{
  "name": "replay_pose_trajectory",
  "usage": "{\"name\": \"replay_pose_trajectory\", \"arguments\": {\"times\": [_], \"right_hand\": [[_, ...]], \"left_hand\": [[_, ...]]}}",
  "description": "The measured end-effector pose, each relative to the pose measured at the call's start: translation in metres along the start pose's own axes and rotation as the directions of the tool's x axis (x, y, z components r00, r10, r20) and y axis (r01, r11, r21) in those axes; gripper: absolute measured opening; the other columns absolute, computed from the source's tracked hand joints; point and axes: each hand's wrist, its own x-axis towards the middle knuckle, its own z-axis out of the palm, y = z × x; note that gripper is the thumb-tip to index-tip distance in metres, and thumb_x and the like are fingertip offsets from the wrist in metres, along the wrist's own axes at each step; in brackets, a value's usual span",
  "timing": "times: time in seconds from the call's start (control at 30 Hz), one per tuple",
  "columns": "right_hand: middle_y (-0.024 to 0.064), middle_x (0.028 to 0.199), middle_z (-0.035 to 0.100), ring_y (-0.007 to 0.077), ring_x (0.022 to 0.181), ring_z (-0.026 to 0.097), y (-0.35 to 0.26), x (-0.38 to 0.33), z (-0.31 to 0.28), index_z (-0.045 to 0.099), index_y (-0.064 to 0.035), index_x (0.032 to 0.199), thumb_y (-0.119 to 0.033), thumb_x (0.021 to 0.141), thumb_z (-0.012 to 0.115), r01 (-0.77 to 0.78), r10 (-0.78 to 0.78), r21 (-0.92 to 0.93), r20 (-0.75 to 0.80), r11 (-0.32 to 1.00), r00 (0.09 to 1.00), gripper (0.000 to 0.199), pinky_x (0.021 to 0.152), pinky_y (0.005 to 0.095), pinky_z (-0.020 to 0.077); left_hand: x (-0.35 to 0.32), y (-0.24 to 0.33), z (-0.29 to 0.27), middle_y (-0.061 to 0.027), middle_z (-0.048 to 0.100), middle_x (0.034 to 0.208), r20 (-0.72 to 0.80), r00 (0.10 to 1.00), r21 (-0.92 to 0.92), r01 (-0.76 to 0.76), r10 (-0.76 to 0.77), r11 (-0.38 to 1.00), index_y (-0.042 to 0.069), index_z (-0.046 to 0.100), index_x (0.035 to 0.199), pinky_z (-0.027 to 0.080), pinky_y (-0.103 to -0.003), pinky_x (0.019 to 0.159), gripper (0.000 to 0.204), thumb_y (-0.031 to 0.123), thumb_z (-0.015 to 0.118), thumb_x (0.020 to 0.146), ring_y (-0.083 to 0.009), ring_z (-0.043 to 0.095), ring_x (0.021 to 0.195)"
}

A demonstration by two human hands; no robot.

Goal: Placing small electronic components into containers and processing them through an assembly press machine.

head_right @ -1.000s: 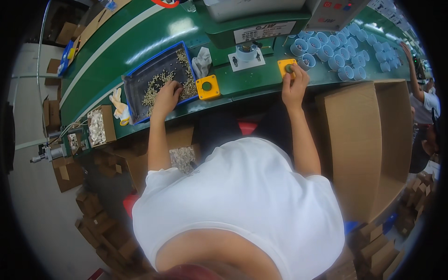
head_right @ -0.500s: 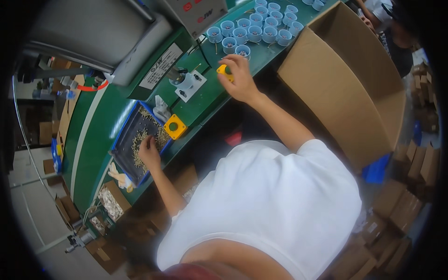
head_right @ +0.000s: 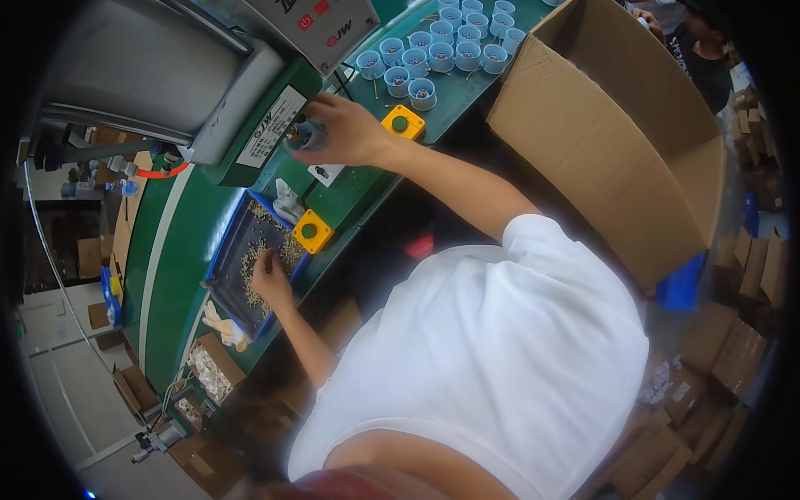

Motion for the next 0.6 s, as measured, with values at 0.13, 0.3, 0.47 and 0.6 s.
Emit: {"name": "replay_pose_trajectory", "arguments": {"times": [0.13, 0.3, 0.47, 0.6], "right_hand": [[0.0095, 0.113, 0.067, 0.0192, 0.103, 0.066, 0.017, -0.017, -0.029, 0.066, 0.0, 0.124, -0.025, 0.078, 0.085, -0.078, 0.116, 0.216, -0.168, 0.973, 0.979, 0.056, 0.092, 0.0323, 0.0529], [0.0082, 0.1, 0.072, 0.0219, 0.09, 0.07, 0.151, 0.032, -0.046, 0.069, -0.0072, 0.12, -0.03, 0.082, 0.08, -0.304, 0.468, 0.424, -0.366, 0.853, 0.805, 0.045, 0.076, 0.0375, 0.0553], [0.0206, 0.113, 0.073, 0.0426, 0.106, 0.069, 0.374, 0.108, -0.006, 0.07, -0.0074, 0.12, -0.036, 0.081, 0.079, -0.319, 0.234, -0.292, -0.293, 0.902, 0.927, 0.048, 0.085, 0.0486, 0.0566], [0.0213, 0.113, 0.072, 0.0425, 0.11, 0.067, 0.379, 0.114, 0.012, 0.071, -0.0056, 0.113, -0.039, 0.076, 0.082, -0.275, 0.216, -0.53, -0.172, 0.803, 0.961, 0.051, 0.086, 0.0497, 0.0562]], "left_hand": [[-0.005, 0.005, -0.003, -0.0155, 0.077, 0.099, -0.001, 1.0, -0.009, 0.012, -0.012, 1.0, 0.0, 0.076, 0.109, 0.057, -0.034, 0.079, 0.017, 0.002, 0.073, 0.092, -0.024, 0.075, 0.086], [-0.007, 0.0, -0.006, -0.0151, 0.078, 0.097, 0.051, 0.99, -0.032, 0.136, -0.134, 0.99, 0.0, 0.076, 0.106, 0.057, -0.034, 0.078, 0.016, 0.001, 0.075, 0.09, -0.0237, 0.076, 0.084], [0.004, 0.001, 0.003, -0.0146, 0.078, 0.097, 0.04, 0.999, -0.075, 0.04, -0.037, 0.996, 0.0, 0.076, 0.108, 0.058, -0.033, 0.079, 0.018, 0.001, 0.075, 0.09, -0.0238, 0.076, 0.086], [0.0, -0.008, 0.002, -0.0152, 0.078, 0.105, 0.122, 0.983, -0.08, 0.146, -0.136, 0.986, -0.001, 0.075, 0.114, 0.057, -0.033, 0.087, 0.02, 0.001, 0.071, 0.094, -0.0229, 0.076, 0.096]]}}
